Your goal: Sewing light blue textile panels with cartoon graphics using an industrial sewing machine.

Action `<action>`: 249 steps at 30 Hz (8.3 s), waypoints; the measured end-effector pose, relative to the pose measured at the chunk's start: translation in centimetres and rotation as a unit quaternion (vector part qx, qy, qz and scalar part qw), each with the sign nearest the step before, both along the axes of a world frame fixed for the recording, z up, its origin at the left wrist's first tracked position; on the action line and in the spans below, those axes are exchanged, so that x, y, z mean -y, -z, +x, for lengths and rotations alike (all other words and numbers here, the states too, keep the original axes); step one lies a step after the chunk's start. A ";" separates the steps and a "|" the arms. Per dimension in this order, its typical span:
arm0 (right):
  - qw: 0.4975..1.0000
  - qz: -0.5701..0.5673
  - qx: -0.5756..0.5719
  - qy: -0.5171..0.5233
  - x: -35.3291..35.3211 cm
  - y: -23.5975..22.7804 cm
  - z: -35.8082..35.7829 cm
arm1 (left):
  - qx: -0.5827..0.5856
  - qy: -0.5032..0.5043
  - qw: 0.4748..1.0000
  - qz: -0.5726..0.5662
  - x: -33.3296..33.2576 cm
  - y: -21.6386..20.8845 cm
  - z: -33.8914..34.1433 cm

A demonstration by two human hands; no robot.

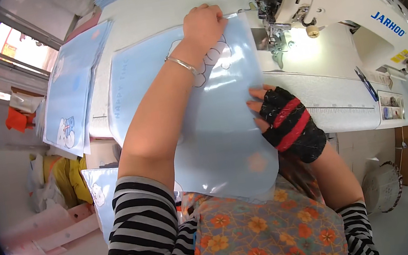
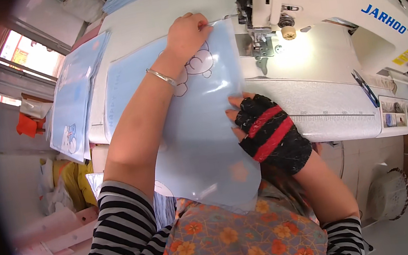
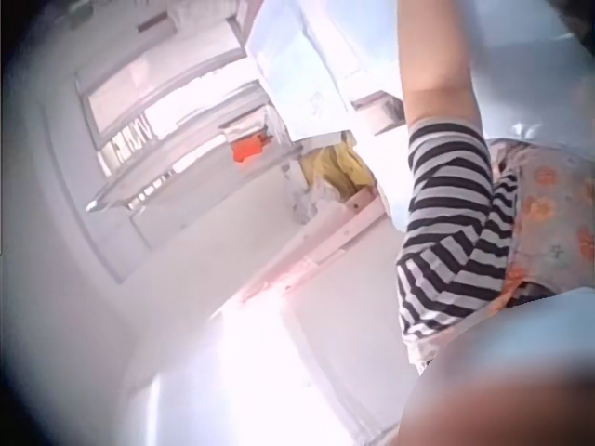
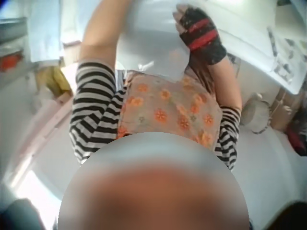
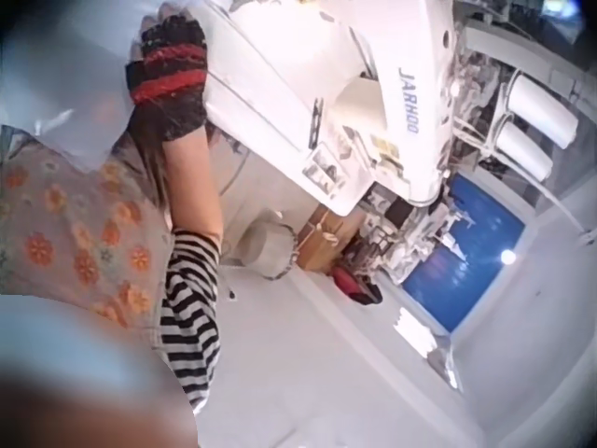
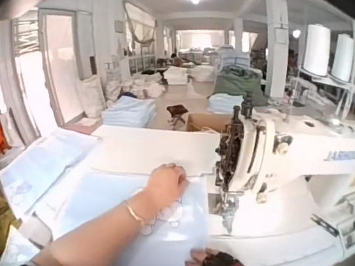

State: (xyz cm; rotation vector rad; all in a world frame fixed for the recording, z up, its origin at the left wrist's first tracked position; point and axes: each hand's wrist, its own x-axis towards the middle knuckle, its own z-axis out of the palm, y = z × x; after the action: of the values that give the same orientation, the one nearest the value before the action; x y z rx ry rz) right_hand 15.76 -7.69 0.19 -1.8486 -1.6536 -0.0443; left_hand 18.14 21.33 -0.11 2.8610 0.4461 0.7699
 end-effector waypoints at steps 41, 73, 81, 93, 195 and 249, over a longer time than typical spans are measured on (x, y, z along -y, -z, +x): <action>0.993 0.046 -0.052 0.100 -2.7 0.9 0.8 | -0.011 0.079 0.983 -0.167 -0.6 -0.1 0.9; 0.992 0.024 -0.047 0.117 6.4 1.9 -4.0 | -0.014 0.181 0.983 0.041 13.6 -0.4 -6.1; 0.990 0.075 -0.066 0.096 5.2 1.4 -2.8 | 0.004 0.175 0.983 0.045 12.2 0.3 -4.0; 0.929 -0.045 -0.364 0.059 7.5 8.9 -3.0 | 0.009 0.177 0.982 0.062 11.3 0.8 -3.7; 0.997 0.022 0.076 -0.018 1.1 1.4 5.2 | -0.219 0.295 0.930 0.000 18.3 -4.7 -17.0; 0.990 -0.075 0.095 0.074 -1.4 0.5 6.4 | -0.189 0.013 0.964 0.186 6.8 -4.2 -22.1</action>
State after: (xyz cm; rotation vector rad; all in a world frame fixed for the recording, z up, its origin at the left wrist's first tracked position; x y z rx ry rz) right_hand 22.13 -6.25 -0.33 -2.1361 -1.6830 -0.1688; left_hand -3.98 14.57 4.09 3.3743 0.3327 0.3236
